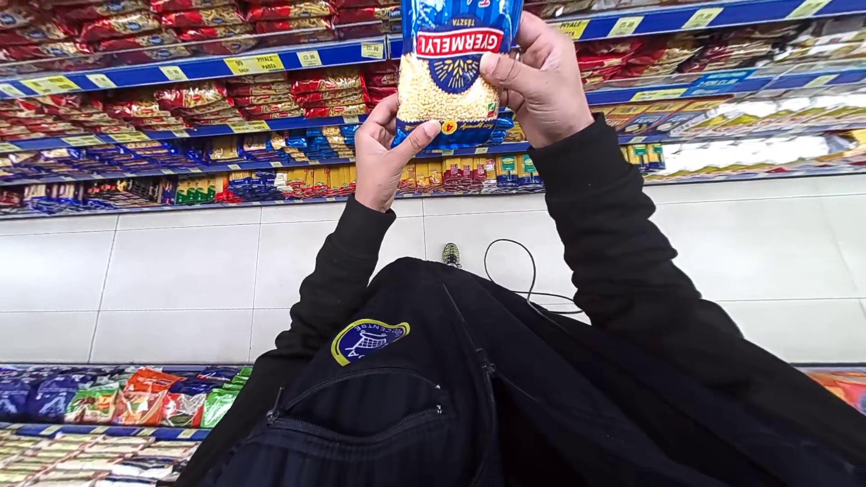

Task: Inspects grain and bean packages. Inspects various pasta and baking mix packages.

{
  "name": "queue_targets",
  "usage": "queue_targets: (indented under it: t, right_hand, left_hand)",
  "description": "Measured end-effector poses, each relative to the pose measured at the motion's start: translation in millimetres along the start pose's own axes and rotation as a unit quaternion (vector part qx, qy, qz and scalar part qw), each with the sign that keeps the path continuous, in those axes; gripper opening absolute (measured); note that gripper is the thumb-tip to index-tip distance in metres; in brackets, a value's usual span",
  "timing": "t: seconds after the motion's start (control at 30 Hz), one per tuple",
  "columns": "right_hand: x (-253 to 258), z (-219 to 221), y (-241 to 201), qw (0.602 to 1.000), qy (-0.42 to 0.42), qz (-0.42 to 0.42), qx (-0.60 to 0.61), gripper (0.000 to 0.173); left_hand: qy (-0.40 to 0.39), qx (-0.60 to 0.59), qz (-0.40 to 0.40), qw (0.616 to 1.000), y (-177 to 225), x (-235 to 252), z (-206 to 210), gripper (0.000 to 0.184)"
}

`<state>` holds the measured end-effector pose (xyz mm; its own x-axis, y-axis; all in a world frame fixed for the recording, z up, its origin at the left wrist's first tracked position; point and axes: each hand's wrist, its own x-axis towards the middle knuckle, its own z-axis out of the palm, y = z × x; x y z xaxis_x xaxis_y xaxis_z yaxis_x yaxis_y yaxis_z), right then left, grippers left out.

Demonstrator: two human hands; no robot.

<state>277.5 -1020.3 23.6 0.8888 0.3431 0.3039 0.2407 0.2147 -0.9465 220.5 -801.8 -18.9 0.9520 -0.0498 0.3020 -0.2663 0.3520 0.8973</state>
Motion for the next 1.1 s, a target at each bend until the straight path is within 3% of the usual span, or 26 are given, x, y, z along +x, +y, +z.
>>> queue_targets:
  t: [0.13,0.27,0.53,0.63,0.8,0.93,1.1]
  right_hand:
    - [-8.6,-6.7,4.9,0.999,0.016,0.029,0.012,0.049]
    - [-22.5,-23.0,22.3,0.995,0.044,0.076,0.051,0.061]
    - [-67.8,-61.4,88.0,0.967,0.164,0.173,0.085,0.053]
    - [-85.6,-76.8,126.5,0.941,0.226,0.221,0.124,0.048]
    - [-112.5,-108.3,211.8,0.875,0.323,0.299,0.202,0.049]
    - [-120.6,-150.3,302.4,0.805,0.417,0.346,0.239,0.047]
    - [-71.3,-224.0,399.9,0.736,0.516,0.352,0.261,0.05]
  left_hand:
    - [-0.034,0.063,-0.018,0.997,0.5,-11.1,1.3,0.046]
    - [-0.059,0.035,-0.053,0.996,-23.2,-6.2,3.9,0.046]
    - [-0.074,0.013,-0.204,0.976,-95.0,8.9,12.0,0.046]
    - [-0.077,0.03,-0.264,0.961,-129.4,10.9,17.2,0.05]
    - [-0.08,0.21,-0.326,0.918,-177.2,-0.9,25.2,0.07]
    - [-0.078,0.217,-0.384,0.894,-199.3,-20.3,29.2,0.065]
    - [-0.067,0.173,-0.429,0.884,-229.3,-28.1,33.7,0.053]
